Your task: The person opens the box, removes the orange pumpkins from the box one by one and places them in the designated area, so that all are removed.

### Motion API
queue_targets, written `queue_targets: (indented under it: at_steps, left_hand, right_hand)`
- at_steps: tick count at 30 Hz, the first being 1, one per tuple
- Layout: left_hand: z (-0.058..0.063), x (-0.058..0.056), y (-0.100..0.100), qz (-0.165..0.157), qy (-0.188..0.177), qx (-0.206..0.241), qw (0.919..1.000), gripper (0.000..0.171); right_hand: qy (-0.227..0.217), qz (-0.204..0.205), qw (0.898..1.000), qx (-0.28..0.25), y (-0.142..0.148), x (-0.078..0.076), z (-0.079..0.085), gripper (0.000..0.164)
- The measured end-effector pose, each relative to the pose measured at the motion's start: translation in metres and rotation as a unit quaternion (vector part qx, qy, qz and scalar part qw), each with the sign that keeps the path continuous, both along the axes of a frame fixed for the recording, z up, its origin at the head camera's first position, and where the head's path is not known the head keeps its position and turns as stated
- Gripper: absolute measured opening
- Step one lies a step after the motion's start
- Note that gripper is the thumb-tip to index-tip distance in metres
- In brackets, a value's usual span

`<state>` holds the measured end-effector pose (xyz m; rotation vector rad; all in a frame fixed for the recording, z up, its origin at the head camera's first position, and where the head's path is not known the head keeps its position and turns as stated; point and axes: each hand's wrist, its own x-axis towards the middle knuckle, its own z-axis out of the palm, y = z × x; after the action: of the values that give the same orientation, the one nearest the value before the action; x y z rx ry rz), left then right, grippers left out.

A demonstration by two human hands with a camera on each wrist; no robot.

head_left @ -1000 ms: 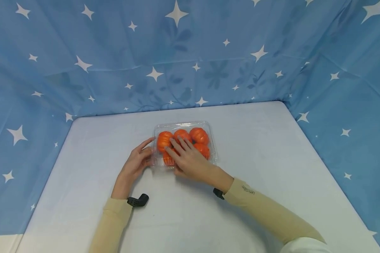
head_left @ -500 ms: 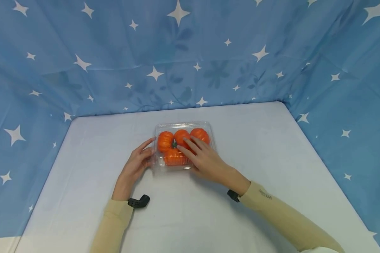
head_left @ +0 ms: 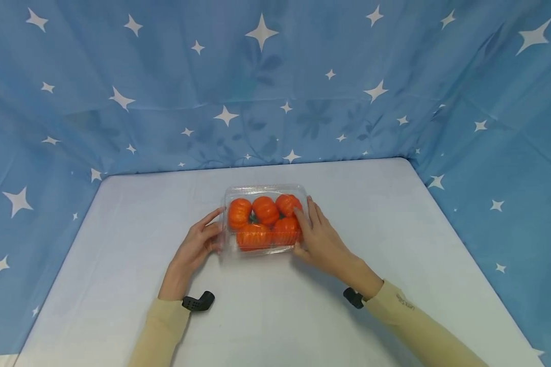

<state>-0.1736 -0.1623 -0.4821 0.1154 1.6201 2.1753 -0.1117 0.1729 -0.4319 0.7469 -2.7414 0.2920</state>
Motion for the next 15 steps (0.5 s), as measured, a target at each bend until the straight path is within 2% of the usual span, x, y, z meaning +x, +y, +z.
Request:
queue_targets:
  at_steps: [5,9,15]
  left_hand:
    - [0.0012,0.0003,0.0008,0.014,-0.001,0.003,0.9999,0.057]
    - [0.0041,-0.0027,0.0045,0.032,-0.01,-0.007,0.9994,0.057]
    - [0.0052,-0.0043,0.0059,0.031,-0.027,-0.041,0.9983,0.061]
  right_hand:
    - [-0.041,0.014,0.999,-0.014,0.0032,-0.0001,0.0002,0.078]
    - [-0.043,0.018,0.999,0.004,0.0033,-0.0038,0.0045,0.078]
    - [-0.049,0.021,0.998,0.014,0.0034,-0.0043,0.0073,0.075]
